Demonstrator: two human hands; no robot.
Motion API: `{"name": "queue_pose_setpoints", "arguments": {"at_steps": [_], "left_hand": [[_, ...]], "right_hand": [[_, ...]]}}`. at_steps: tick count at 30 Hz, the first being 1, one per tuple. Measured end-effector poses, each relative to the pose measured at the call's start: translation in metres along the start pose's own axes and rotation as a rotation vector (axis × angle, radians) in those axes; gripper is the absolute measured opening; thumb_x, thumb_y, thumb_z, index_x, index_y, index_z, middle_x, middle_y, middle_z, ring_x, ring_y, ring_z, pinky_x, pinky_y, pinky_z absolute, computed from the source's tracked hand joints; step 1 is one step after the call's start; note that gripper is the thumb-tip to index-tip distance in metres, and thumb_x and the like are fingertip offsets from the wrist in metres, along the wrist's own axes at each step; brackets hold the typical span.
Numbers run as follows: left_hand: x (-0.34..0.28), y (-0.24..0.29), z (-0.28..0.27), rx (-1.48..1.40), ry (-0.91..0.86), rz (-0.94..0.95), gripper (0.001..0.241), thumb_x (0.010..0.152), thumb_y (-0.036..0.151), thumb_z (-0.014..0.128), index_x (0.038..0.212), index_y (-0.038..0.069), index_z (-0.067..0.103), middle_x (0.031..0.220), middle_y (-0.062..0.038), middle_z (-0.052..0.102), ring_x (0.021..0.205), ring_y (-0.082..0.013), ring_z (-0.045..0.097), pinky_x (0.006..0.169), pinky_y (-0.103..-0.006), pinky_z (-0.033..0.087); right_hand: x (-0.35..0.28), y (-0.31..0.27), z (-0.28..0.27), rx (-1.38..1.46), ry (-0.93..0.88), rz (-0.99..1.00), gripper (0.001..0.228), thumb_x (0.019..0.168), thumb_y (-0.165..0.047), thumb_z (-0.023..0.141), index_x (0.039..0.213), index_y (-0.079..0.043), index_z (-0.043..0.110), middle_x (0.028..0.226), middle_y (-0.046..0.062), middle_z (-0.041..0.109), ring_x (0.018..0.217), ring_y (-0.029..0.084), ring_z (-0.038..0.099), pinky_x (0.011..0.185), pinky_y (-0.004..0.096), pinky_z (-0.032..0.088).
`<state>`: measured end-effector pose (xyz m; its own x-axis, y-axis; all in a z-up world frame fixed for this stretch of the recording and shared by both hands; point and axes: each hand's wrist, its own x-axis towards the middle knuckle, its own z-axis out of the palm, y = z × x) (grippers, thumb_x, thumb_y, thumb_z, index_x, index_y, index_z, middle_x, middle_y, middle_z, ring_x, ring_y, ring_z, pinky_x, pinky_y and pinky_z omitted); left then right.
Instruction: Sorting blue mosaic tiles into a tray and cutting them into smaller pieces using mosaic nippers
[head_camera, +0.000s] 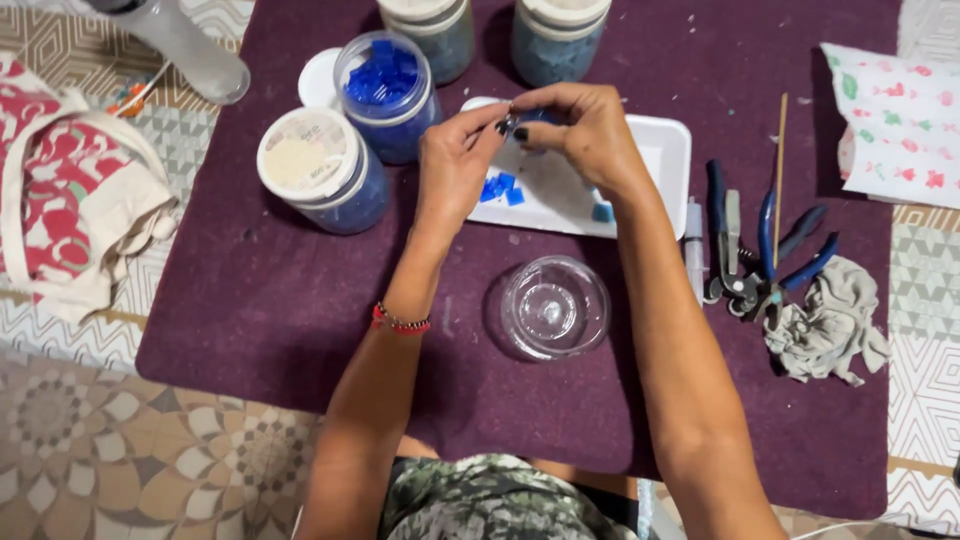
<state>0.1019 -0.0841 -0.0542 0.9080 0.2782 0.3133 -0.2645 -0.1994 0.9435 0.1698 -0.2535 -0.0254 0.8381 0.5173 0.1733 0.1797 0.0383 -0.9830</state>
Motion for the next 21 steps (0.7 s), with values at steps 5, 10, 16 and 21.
{"name": "queue_pose_setpoints", "arguments": {"at_steps": [5, 10, 16, 21], "left_hand": [[-0.002, -0.010, 0.003, -0.075, -0.021, -0.003, 0.035, 0.090, -0.005, 0.057, 0.120, 0.001, 0.073, 0.121, -0.013, 0.076, 0.111, -0.0195, 0.074, 0.100, -0.0279, 0.060], [-0.003, -0.004, 0.000, 0.085, 0.020, 0.165, 0.044, 0.085, -0.018, 0.052, 0.118, 0.001, 0.074, 0.122, -0.013, 0.074, 0.115, -0.0221, 0.073, 0.104, -0.0290, 0.058], [-0.003, 0.003, -0.003, 0.225, 0.016, 0.282, 0.044, 0.083, -0.019, 0.051, 0.113, 0.001, 0.075, 0.118, -0.013, 0.076, 0.112, -0.0252, 0.073, 0.104, -0.0323, 0.056], [-0.005, 0.017, -0.006, 0.259, 0.002, 0.322, 0.050, 0.079, -0.019, 0.044, 0.114, 0.000, 0.074, 0.119, -0.014, 0.075, 0.114, -0.0272, 0.073, 0.106, -0.0344, 0.056]], "right_hand": [[-0.004, -0.009, -0.002, -0.106, -0.020, -0.017, 0.037, 0.081, 0.013, 0.077, 0.114, -0.002, 0.073, 0.110, 0.010, 0.076, 0.100, 0.016, 0.072, 0.086, 0.024, 0.065], [-0.003, -0.012, 0.001, -0.109, -0.042, -0.041, 0.036, 0.083, 0.015, 0.072, 0.115, -0.002, 0.072, 0.109, 0.010, 0.076, 0.101, 0.015, 0.072, 0.082, 0.024, 0.064], [-0.004, -0.016, 0.001, -0.196, -0.041, -0.087, 0.032, 0.085, 0.012, 0.073, 0.112, -0.004, 0.073, 0.107, 0.008, 0.076, 0.102, 0.015, 0.072, 0.085, 0.024, 0.062], [-0.005, -0.023, 0.004, -0.211, -0.036, -0.106, 0.028, 0.089, 0.013, 0.068, 0.111, -0.003, 0.074, 0.106, 0.010, 0.077, 0.103, 0.016, 0.074, 0.092, 0.025, 0.062]]}}
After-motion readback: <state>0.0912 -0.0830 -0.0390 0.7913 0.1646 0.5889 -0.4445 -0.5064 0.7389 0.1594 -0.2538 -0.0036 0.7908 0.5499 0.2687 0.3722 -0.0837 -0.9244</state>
